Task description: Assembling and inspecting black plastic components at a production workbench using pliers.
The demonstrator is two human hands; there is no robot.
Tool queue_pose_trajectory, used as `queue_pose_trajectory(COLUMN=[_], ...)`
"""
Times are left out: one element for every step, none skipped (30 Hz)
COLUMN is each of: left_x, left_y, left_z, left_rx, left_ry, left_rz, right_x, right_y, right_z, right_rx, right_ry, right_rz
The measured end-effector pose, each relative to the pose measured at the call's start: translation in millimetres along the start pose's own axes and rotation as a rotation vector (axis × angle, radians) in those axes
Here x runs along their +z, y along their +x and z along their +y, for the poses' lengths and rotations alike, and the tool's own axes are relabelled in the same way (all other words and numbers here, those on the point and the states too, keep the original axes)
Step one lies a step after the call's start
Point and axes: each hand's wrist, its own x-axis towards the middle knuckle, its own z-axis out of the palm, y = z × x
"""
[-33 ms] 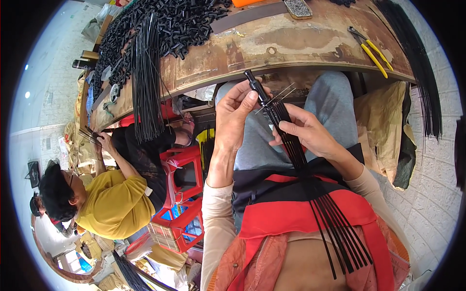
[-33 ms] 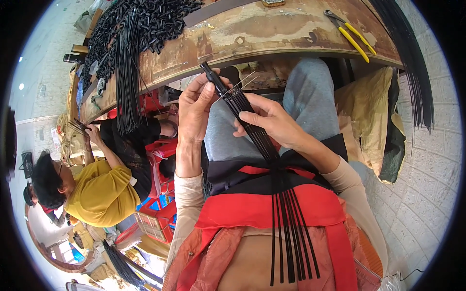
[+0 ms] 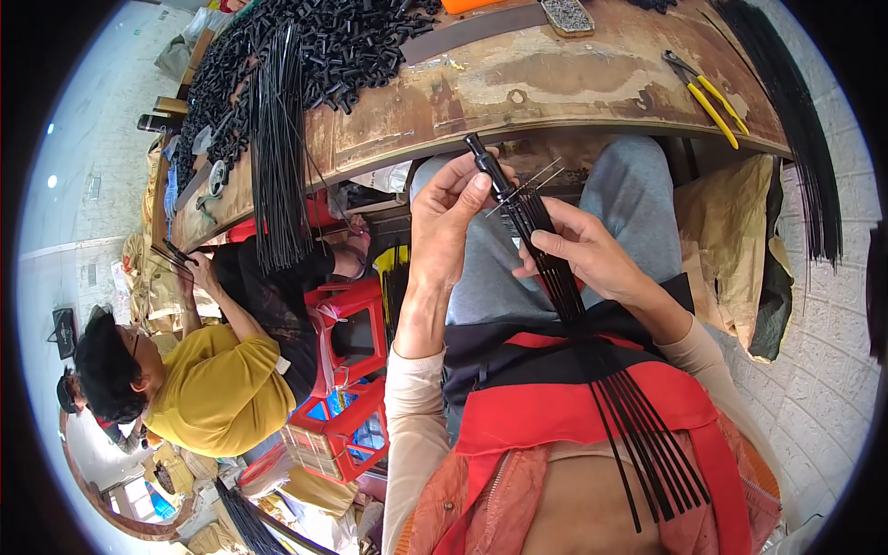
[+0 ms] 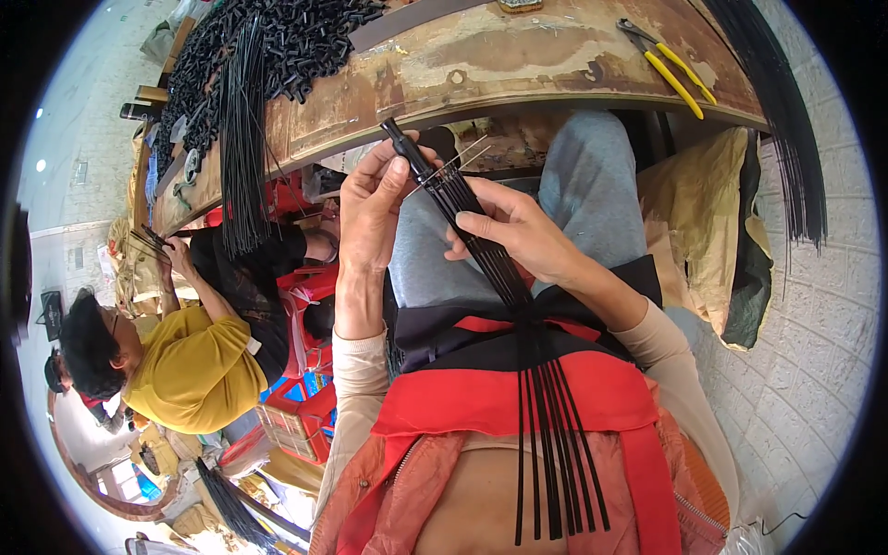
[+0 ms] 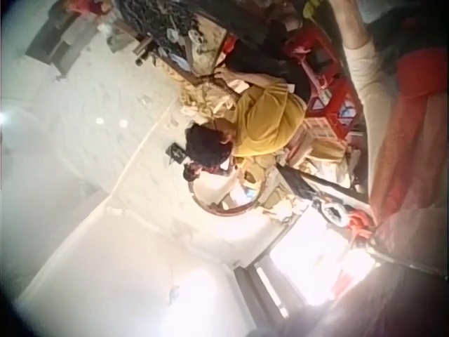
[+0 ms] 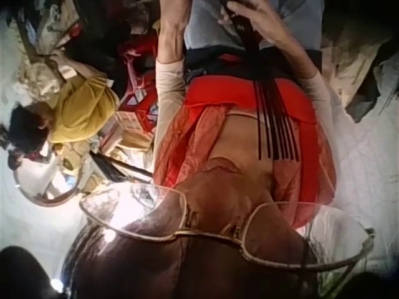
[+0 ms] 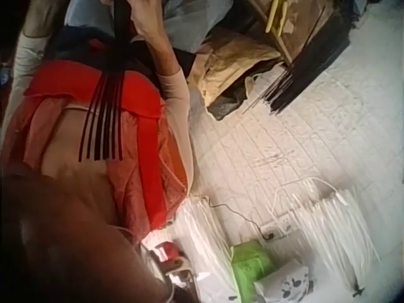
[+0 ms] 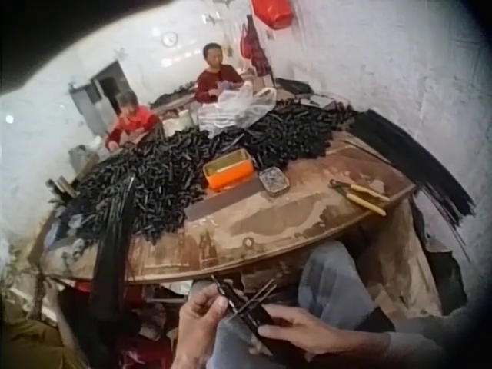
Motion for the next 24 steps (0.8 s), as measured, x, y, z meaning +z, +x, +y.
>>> queue_pose_trajectory(left_x=[-0.1, 0.9, 2.8, 5.2, 8.4, 12.2, 13.9, 13.0, 11.2, 10.8, 13.5, 18.8, 22.3, 22.1, 21.3, 20.7, 19.9, 18.4, 16.1, 12.7, 8.3, 5.0, 3.5, 2.6], left_y=[-0.5, -1.2, -2.4, -3.1, -4.5, -6.8, -9.6, -12.4, -15.2, -17.9, -22.3, -27.1, -30.4, -30.6, -30.2, -29.1, -28.5, -27.8, -27.9, -26.0, -22.1, -18.7, -14.6, -10.3], left_z=[0.1, 0.4, 1.0, 1.5, 3.4, 6.5, 8.4, 8.6, 8.8, 9.9, 11.1, 13.1, 14.8, 14.4, 13.4, 12.5, 12.1, 12.2, 11.5, 9.7, 6.8, 4.4, 1.4, -1.8], left_rx=[-0.005, -0.005, 0.003, 0.011, 0.010, 0.014, 0.018, 0.018, 0.027, 0.034, 0.032, 0.053, 0.076, 0.075, 0.061, 0.049, 0.050, 0.050, 0.046, 0.045, 0.029, 0.013, 0.011, -0.011], left_ry=[-0.015, -0.015, 0.033, 0.079, 0.078, 0.113, 0.148, 0.150, 0.102, 0.054, 0.055, 0.112, 0.170, 0.171, 0.171, 0.172, 0.173, 0.150, 0.127, 0.129, 0.030, -0.067, -0.063, -0.201], left_rz=[-0.002, -0.002, 0.032, 0.063, 0.062, 0.094, 0.129, 0.130, 0.094, 0.055, 0.053, 0.102, 0.155, 0.156, 0.177, 0.196, 0.193, 0.180, 0.166, 0.160, 0.095, 0.028, 0.018, -0.063], right_x=[-0.1, 0.0, 0.2, -0.3, -0.6, -0.9, -1.4, -2.1, -2.5, -1.4, 0.4, 1.6, 2.6, 3.3, 3.8, 3.6, 3.2, 2.5, 2.1, 1.1, -0.3, -3.3, -8.9, -12.4], right_y=[0.2, 0.6, 0.8, 0.8, 0.7, 0.6, 0.9, 0.9, 1.0, 0.9, 0.9, 1.3, 1.3, 1.5, 1.4, 1.6, 1.5, 1.5, 0.9, 0.6, 0.3, 1.2, 3.6, 4.9], right_z=[0.4, 1.0, 1.3, 1.0, 0.7, 0.5, 1.1, 2.1, 2.8, 2.5, 1.2, 0.5, 0.4, 0.3, 0.3, 0.1, -0.1, -0.6, -0.1, 0.0, -0.1, 1.7, 5.0, 5.8], right_rx=[0.000, 0.004, 0.009, 0.008, 0.010, 0.012, 0.013, 0.009, 0.005, 0.005, 0.004, 0.003, 0.005, 0.003, 0.000, -0.003, 0.004, 0.009, 0.006, 0.016, 0.026, 0.018, 0.028, 0.037], right_ry=[0.000, 0.000, 0.000, -0.001, -0.007, -0.013, -0.012, -0.012, -0.012, -0.010, -0.016, -0.023, -0.021, -0.022, -0.023, -0.023, -0.013, -0.003, -0.001, 0.025, 0.051, 0.054, 0.113, 0.172], right_rz=[0.000, 0.013, 0.026, 0.028, 0.030, 0.033, 0.031, 0.022, 0.013, 0.016, 0.020, 0.024, 0.023, 0.015, 0.009, 0.009, 0.008, 0.009, 0.013, -0.010, -0.032, -0.026, -0.104, -0.182])
